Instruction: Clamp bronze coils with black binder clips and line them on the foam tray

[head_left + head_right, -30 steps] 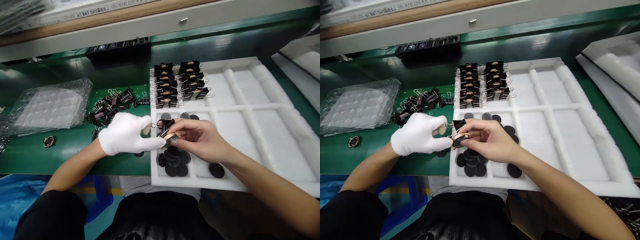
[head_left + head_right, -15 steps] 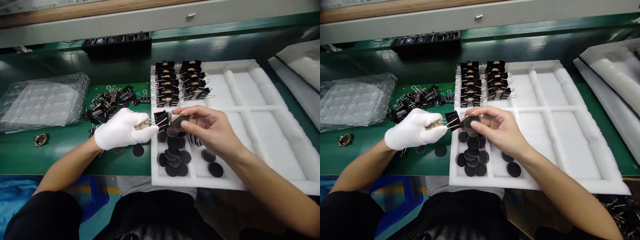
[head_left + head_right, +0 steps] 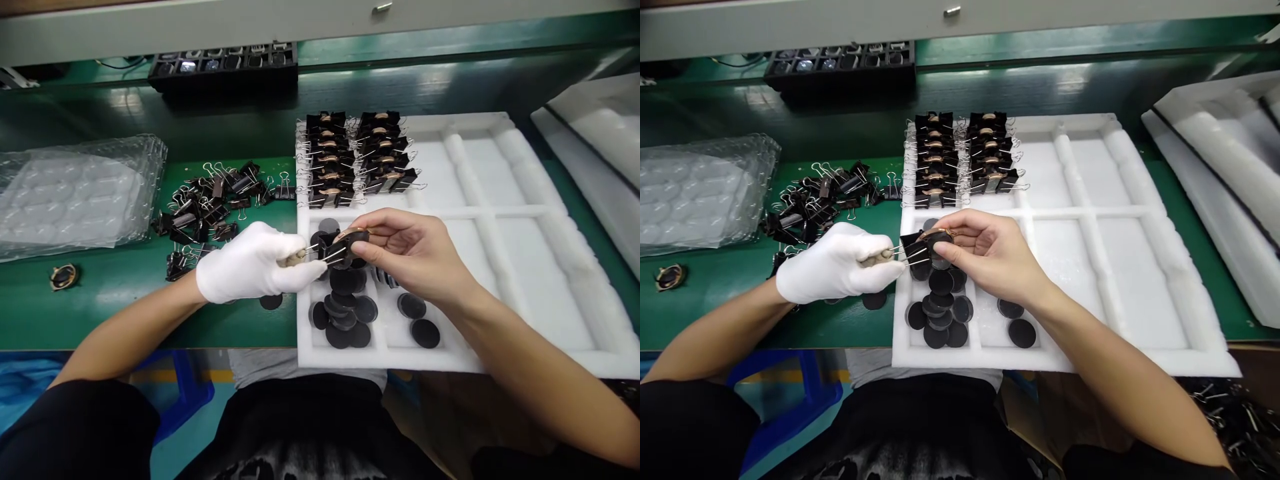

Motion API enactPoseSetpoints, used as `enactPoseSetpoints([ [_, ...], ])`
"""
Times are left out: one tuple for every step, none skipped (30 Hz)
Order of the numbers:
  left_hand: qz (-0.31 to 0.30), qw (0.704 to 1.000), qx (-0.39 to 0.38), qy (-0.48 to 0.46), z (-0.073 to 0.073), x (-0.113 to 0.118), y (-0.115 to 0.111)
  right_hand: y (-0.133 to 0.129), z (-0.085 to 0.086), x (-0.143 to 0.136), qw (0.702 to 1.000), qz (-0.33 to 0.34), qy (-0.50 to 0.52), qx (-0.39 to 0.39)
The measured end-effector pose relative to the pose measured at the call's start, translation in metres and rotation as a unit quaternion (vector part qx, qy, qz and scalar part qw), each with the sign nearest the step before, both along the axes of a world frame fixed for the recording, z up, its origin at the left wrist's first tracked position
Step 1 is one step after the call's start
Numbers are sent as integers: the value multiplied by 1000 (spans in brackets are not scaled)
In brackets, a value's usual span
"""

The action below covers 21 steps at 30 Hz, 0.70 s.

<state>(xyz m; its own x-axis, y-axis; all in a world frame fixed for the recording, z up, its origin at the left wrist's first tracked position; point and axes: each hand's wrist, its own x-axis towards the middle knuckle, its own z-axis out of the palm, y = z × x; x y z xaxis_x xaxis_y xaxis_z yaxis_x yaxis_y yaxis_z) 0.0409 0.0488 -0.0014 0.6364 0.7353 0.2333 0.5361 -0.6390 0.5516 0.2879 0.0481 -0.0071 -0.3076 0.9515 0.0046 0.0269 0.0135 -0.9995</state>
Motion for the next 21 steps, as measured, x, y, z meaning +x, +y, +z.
enactPoseSetpoints([
  [3,1000,-11,6,1,0,0,0,0,0,1000,-1,-2,-3],
  [4,999,-28,19,3,0,1,0,0,0,1000,-1,-7,-7],
  [2,998,-51,39,6,-1,2,0,0,1,1000,-2,-13,-12],
  [-2,995,-75,65,11,-3,4,0,-1,1,1000,-4,-17,-15],
  [-4,991,-97,89,17,-7,6,0,-1,2,1000,-7,-16,-17],
  [8,989,-108,105,25,-11,8,1,-2,3,1000,-11,-10,-20],
  [36,987,-104,114,33,-17,10,1,-2,4,999,-17,4,-30],
  [78,986,-86,123,41,-24,13,2,-2,5,998,-25,26,-46],
  [130,980,-60,141,49,-32,16,3,-2,7,996,-33,54,-70],
  [183,967,-35,176,55,-39,19,4,-2,8,990,-43,88,-100],
  [225,947,-15,227,60,-48,22,6,-2,9,982,-55,122,-135],
  [251,924,-4,287,62,-56,24,7,-2,10,972,-68,154,-165],
  [265,900,-7,347,62,-63,27,8,-1,11,962,-80,182,-189],
  [271,877,-19,396,59,-70,29,8,-1,12,954,-88,203,-204],
  [268,860,-35,434,55,-75,31,9,-2,13,949,-91,215,-213],
  [258,848,-51,460,50,-80,32,9,-2,13,947,-89,218,-217],
  [245,842,-61,477,44,-83,33,10,-3,13,949,-83,216,-216],
  [232,838,-66,489,38,-84,35,10,-4,13,951,-76,209,-213],
  [221,837,-65,497,33,-84,36,10,-5,12,955,-69,199,-209],
  [211,836,-63,502,29,-84,37,10,-5,11,958,-62,188,-206],
  [204,836,-62,506,26,-83,38,9,-5,9,962,-52,175,-204],
])
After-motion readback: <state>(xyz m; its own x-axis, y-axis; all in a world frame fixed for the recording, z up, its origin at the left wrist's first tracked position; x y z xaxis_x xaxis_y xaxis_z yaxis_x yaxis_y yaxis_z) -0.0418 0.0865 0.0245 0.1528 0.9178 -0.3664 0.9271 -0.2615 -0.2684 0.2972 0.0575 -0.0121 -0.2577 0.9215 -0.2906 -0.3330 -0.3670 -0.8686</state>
